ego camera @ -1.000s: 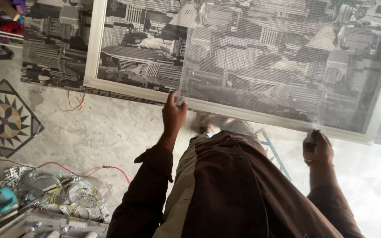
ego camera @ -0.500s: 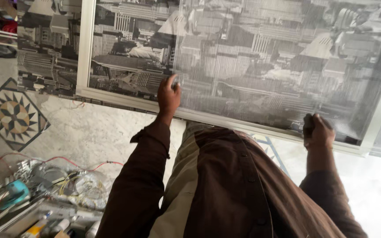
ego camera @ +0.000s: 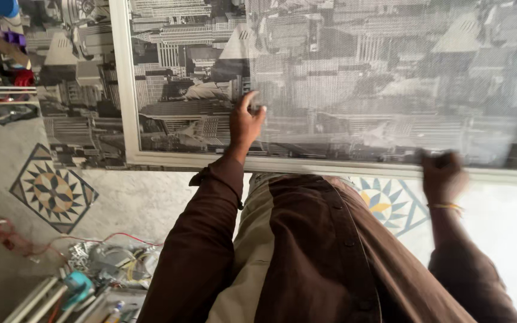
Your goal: The person kneels on the floor and fits a sheet of mesh over a rectangular frame, pressing the mesh edges into the frame groove by hand and repositioning the frame. They then use a flat hand tool to press the mesh firmly into the groove along the frame sides and smooth it across the surface.
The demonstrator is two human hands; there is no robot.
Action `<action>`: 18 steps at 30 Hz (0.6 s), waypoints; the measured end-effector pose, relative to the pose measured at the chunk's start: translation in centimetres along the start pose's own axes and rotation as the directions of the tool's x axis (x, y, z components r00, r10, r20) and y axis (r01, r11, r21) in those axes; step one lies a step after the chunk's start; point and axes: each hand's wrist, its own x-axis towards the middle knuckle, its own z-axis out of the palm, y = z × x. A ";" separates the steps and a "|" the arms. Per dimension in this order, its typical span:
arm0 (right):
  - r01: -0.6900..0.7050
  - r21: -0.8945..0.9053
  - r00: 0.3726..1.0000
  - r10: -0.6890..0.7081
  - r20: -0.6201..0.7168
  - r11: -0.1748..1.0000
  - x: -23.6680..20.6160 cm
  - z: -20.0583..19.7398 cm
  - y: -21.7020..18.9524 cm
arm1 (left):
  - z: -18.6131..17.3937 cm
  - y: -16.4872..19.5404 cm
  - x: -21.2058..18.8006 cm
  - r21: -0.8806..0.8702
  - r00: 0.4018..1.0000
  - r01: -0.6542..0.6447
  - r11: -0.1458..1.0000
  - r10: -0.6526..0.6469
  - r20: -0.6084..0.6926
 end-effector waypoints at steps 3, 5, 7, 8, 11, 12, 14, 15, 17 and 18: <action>0.640 0.197 0.759 -0.651 -0.014 0.742 -4.6 6.1 -10.2 | -1.3 -0.5 0.6 -0.041 0.942 0.252 0.967 -0.236 0.239; 0.825 0.090 0.550 -0.829 0.104 0.558 -5.7 9.5 -16.9 | -2.6 -1.2 1.0 -0.137 0.903 0.311 0.941 -0.247 0.351; 0.843 0.265 0.466 -0.881 0.077 0.469 -6.4 11.3 -21.9 | -3.4 -2.0 0.6 -0.341 0.928 0.199 0.919 -0.065 0.366; 0.862 0.246 0.441 -0.895 0.068 0.443 -6.5 11.9 -23.8 | -3.7 -2.4 0.3 -0.398 0.946 0.159 0.903 -0.024 0.323; 0.899 0.215 0.379 -0.924 0.057 0.382 -7.1 13.3 -27.5 | -3.5 -3.6 -1.2 -0.445 0.974 0.111 0.888 -0.008 0.226; 0.903 0.209 0.372 -0.926 0.059 0.376 -7.4 13.8 -28.1 | -3.3 -4.1 -1.8 -0.395 0.974 0.144 0.908 -0.059 0.221; 0.907 0.187 0.375 -0.926 0.049 0.377 -7.6 14.7 -28.8 | -3.0 -5.2 -2.4 -0.342 0.971 0.168 0.925 -0.095 0.221; 0.905 0.179 0.386 -0.922 0.043 0.387 -7.9 15.1 -28.9 | -3.1 -5.8 -3.0 -0.338 0.968 0.168 0.926 -0.091 0.233; 0.895 0.178 0.409 -0.912 0.035 0.408 -8.2 15.8 -28.9 | -3.6 -7.0 -3.7 -0.383 0.951 0.167 0.909 -0.046 0.307; 0.886 0.188 0.426 -0.904 0.040 0.425 -8.3 16.1 -28.9 | -3.9 -7.5 -3.8 -0.428 0.928 0.178 0.886 -0.006 0.373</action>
